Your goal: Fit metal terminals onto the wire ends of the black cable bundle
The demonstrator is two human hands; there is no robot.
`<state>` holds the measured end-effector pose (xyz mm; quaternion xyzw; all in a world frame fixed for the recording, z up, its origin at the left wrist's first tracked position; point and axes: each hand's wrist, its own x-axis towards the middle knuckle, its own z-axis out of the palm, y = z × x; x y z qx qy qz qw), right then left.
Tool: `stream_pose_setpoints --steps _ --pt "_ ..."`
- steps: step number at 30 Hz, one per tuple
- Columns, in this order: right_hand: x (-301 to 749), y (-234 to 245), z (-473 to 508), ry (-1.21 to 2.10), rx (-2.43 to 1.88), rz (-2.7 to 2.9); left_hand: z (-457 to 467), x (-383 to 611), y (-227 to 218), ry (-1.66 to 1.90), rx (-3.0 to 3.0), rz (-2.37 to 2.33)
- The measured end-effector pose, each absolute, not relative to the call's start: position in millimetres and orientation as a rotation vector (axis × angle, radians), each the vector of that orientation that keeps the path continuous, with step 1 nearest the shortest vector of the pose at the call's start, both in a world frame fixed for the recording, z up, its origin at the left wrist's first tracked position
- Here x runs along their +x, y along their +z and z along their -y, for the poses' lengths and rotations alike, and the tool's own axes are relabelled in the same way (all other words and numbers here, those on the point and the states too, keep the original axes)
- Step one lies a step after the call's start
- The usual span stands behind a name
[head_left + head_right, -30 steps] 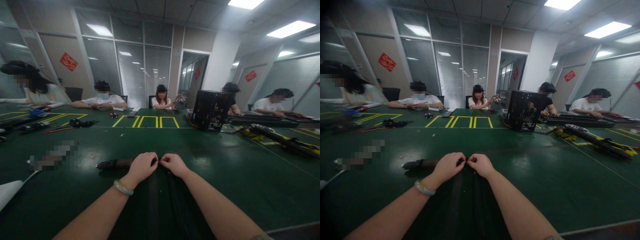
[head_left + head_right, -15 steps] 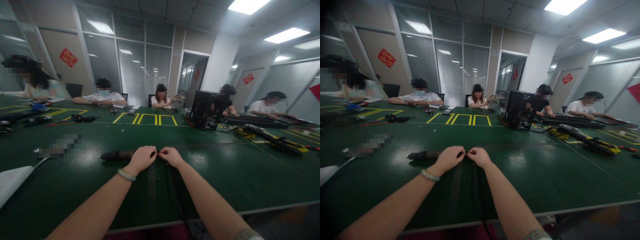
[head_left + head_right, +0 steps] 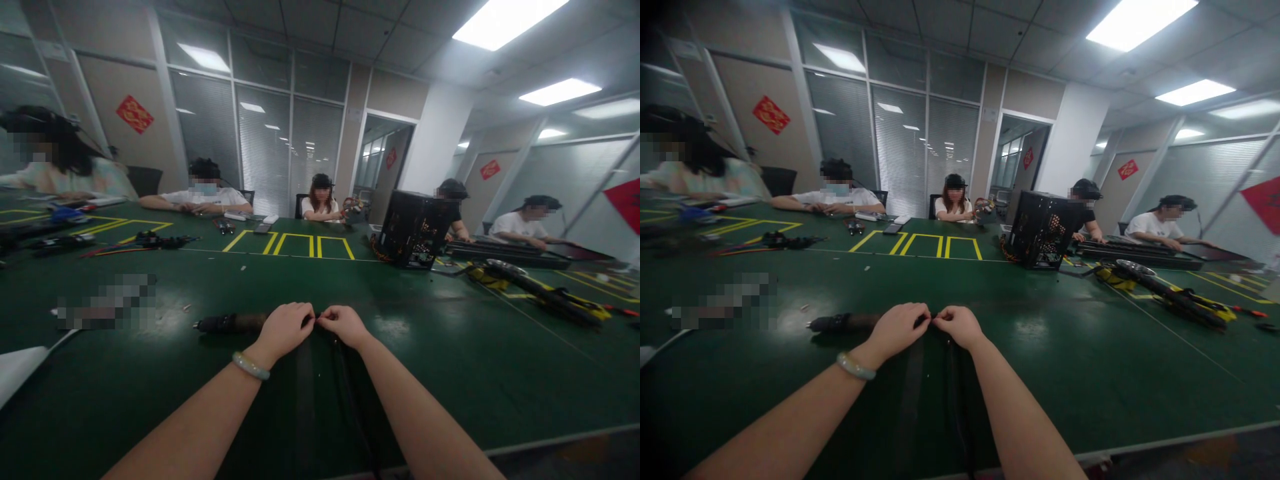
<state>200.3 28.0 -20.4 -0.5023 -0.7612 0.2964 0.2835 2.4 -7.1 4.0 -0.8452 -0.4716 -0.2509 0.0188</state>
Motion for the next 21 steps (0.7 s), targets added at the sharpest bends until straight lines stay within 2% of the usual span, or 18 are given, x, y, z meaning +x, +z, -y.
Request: stream_pose_setpoints --steps 21 --pt "201.2 -18.1 -28.2 0.855 -1.283 2.067 2.9 -0.5 5.0 -0.707 -2.710 1.466"
